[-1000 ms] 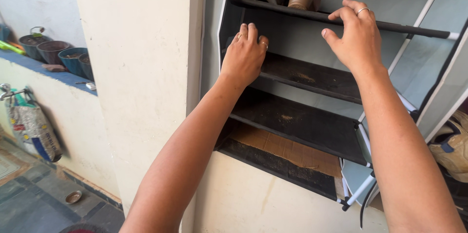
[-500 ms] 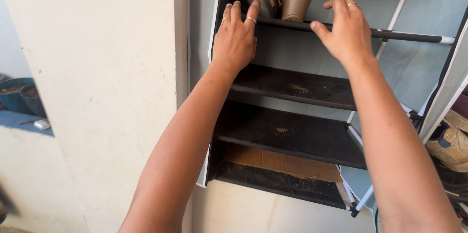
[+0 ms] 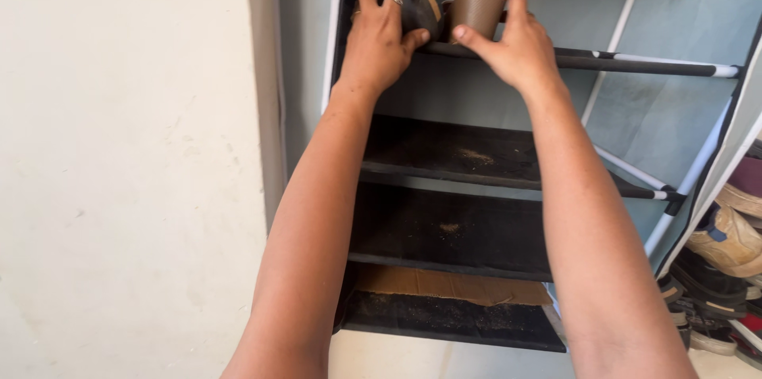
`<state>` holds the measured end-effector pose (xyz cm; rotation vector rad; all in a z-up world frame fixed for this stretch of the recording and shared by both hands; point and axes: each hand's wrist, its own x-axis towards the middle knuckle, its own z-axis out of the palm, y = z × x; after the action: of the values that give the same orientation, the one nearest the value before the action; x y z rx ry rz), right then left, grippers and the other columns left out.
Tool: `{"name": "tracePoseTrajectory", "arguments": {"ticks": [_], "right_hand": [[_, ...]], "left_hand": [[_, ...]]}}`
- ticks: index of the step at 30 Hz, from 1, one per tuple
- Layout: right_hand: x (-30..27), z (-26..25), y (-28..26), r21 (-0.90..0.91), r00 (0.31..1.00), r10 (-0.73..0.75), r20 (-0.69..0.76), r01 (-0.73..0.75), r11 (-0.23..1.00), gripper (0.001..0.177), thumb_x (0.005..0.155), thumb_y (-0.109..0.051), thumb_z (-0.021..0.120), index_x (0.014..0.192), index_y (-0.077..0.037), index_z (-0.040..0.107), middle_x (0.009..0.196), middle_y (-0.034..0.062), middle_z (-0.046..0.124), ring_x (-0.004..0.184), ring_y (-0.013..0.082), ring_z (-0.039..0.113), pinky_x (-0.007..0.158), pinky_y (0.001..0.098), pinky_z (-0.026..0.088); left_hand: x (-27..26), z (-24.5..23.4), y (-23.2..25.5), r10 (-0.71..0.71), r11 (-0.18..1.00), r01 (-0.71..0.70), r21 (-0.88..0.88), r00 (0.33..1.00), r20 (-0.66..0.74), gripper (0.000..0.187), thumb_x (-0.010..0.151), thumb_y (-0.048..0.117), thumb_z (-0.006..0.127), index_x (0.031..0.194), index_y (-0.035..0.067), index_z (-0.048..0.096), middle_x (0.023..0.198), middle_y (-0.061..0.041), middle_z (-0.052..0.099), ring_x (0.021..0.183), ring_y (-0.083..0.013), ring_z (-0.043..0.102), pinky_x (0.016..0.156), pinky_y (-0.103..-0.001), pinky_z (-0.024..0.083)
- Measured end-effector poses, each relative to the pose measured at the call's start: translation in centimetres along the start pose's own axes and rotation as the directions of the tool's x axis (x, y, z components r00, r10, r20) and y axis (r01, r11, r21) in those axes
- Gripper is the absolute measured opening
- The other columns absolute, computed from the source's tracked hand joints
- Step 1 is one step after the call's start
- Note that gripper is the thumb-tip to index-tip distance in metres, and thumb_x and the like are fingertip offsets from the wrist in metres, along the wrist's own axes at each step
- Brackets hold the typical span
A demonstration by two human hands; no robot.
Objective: The person removes various shoes from a multi-tier shoe rack and places them into a pile on the floor. They then pick up a pair of pink sandals from the pile and place them back onto the shoe rack.
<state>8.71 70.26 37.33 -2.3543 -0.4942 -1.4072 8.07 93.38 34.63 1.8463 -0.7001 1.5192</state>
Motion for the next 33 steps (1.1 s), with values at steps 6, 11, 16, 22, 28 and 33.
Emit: {"name": "tracePoseTrajectory", "arguments": {"ticks": [6, 11, 16, 22, 28, 33], "right_hand": [[1.0, 0.7, 0.1, -0.138, 0.996, 0.074, 0.043, -0.067, 0.988, 0.109, 0.077, -0.083, 0.073, 0.149, -0.009, 0.038, 0.109, 0.0233, 0.072, 0.095, 0.0378, 0.074, 0.079, 0.0481, 0.058], [0.9, 0.8, 1.1, -0.127, 0.994, 0.087, 0.064, -0.078, 0.989, 0.109, 0.076, -0.086, 0.072, 0.145, -0.007, 0.042, 0.092, 0.0167, 0.074, 0.083, 0.0336, 0.076, 0.071, 0.0451, 0.06], [1.0, 0.8, 1.3, -0.104, 0.995, 0.076, 0.065, -0.069, 0.992, 0.111, 0.075, -0.085, 0.072, 0.146, -0.007, 0.04, 0.091, 0.0162, 0.073, 0.082, 0.0324, 0.076, 0.069, 0.0439, 0.06], [1.1, 0.8, 2.1, -0.017, 0.996, 0.066, 0.054, -0.066, 0.998, 0.107, 0.074, -0.078, 0.079, 0.146, -0.01, 0.04, 0.101, 0.0168, 0.075, 0.092, 0.0324, 0.076, 0.078, 0.0428, 0.06], [1.1, 1.2, 3.0, 0.116, 0.999, -0.01, -0.051, 0.016, 0.993, 0.093, 0.078, -0.067, 0.087, 0.143, -0.016, 0.043, 0.111, 0.0145, 0.075, 0.099, 0.0318, 0.076, 0.084, 0.043, 0.059], [0.9, 1.4, 3.3, 0.143, 0.995, -0.03, -0.095, 0.043, 0.989, 0.083, 0.081, -0.058, 0.087, 0.141, -0.019, 0.045, 0.11, 0.0135, 0.076, 0.097, 0.0303, 0.077, 0.084, 0.0418, 0.06]], "left_hand": [[1.5, 1.3, -2.6, -0.018, 0.997, 0.017, 0.078, 1.0, 0.017, 0.101, 0.084, 0.012, 0.084, 0.158, 0.034, 0.019, 0.157, -0.036, 0.03, 0.116, -0.0464, 0.066, 0.092, -0.044, 0.061], [1.4, 1.2, -2.2, -0.015, 0.976, 0.01, 0.216, 1.0, 0.023, 0.094, 0.084, 0.008, 0.082, 0.155, 0.034, 0.026, 0.141, -0.034, 0.048, 0.106, -0.044, 0.069, 0.086, -0.045, 0.06], [1.9, -0.1, -1.5, -0.124, 0.983, 0.111, 0.144, 0.989, 0.085, 0.081, 0.085, 0.01, 0.081, 0.147, 0.033, 0.035, 0.116, -0.021, 0.065, 0.095, -0.0364, 0.072, 0.082, -0.045, 0.06], [1.3, -0.5, -3.8, 0.089, 0.996, -0.089, -0.022, 0.996, -0.026, 0.078, 0.089, 0.014, 0.085, 0.147, 0.02, 0.034, 0.12, -0.02, 0.069, 0.106, -0.0381, 0.07, 0.09, -0.044, 0.059], [1.0, -0.6, -3.9, 0.067, 0.994, -0.068, -0.09, 0.998, -0.008, 0.074, 0.097, 0.028, 0.083, 0.149, 0.015, 0.032, 0.13, -0.019, 0.069, 0.119, -0.0358, 0.069, 0.099, -0.042, 0.057], [0.5, -0.7, -3.5, 0.105, 0.994, -0.106, -0.04, 0.994, -0.035, 0.079, 0.095, 0.039, 0.086, 0.15, 0.017, 0.033, 0.134, -0.02, 0.066, 0.122, -0.0377, 0.066, 0.1, -0.044, 0.056]]}}
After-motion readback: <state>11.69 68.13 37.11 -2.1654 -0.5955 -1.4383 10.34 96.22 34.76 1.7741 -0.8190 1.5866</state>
